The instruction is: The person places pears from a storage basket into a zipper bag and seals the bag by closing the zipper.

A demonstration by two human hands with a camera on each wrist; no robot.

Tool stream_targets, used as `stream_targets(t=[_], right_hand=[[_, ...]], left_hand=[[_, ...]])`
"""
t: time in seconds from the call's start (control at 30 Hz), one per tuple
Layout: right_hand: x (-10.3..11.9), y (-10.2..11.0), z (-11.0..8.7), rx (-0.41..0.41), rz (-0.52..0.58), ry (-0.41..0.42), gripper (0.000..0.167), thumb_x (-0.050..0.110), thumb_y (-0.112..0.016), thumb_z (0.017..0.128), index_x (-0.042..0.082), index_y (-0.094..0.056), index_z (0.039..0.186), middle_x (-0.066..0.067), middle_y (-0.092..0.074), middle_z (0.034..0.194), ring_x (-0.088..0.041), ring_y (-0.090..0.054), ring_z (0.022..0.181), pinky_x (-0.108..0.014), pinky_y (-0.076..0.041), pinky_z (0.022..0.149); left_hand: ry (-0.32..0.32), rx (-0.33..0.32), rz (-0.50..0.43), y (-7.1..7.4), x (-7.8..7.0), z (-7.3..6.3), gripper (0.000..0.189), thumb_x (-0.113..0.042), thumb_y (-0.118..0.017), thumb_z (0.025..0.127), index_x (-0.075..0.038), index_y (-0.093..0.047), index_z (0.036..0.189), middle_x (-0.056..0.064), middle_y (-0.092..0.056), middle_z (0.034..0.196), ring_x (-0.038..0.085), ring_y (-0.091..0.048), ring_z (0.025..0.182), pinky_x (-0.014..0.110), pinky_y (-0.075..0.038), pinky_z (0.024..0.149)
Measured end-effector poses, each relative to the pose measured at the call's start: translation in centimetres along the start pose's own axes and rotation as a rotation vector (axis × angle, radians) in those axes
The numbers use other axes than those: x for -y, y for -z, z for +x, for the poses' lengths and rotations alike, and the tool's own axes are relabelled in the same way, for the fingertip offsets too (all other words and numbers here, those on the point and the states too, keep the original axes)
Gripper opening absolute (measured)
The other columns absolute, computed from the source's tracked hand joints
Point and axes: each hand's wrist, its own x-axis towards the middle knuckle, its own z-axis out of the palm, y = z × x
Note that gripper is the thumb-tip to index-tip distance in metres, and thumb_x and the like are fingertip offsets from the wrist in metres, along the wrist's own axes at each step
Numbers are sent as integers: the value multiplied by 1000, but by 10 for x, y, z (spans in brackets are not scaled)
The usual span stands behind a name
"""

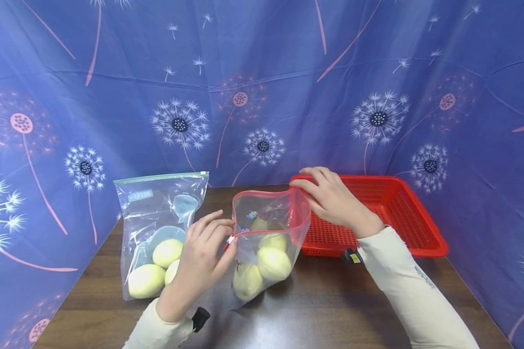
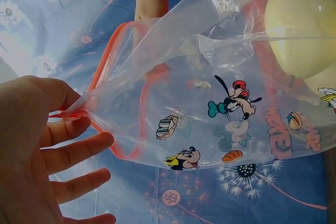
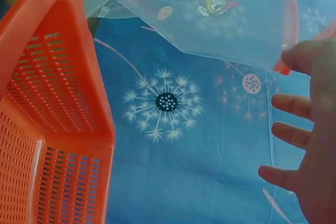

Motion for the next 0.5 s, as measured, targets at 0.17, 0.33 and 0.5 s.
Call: stream_targets(t=[0.17, 0.33, 0.5], right_hand=[[-2, -2, 2, -42, -36, 23, 31, 4, -63, 86, 11, -62, 116, -23, -50, 132, -43, -45, 120, -63, -36, 95], [-1, -4, 1, -78, -53, 51, 23, 5, -68, 85, 12, -65, 107, -21, -54, 127, -43, -47, 118, -63, -37, 93], [1, -3, -3, -99, -72, 76, 20, 5, -69, 84, 10, -66, 102, -18, -57, 119, -41, -50, 113, -61, -39, 91]], left_hand=[[5, 6, -6, 1, -1, 0, 13, -17, -57, 90, -8, -62, 81, 7, -70, 97, 33, -59, 116, 53, -43, 93], [13, 11, -13, 1, 0, 0, 12, -16, -56, 91, -8, -62, 83, 6, -70, 100, 33, -59, 116, 53, -43, 94], [29, 15, -23, 3, 4, -1, 9, -14, -56, 90, -7, -61, 85, 6, -70, 100, 33, -59, 116, 53, -43, 93]])
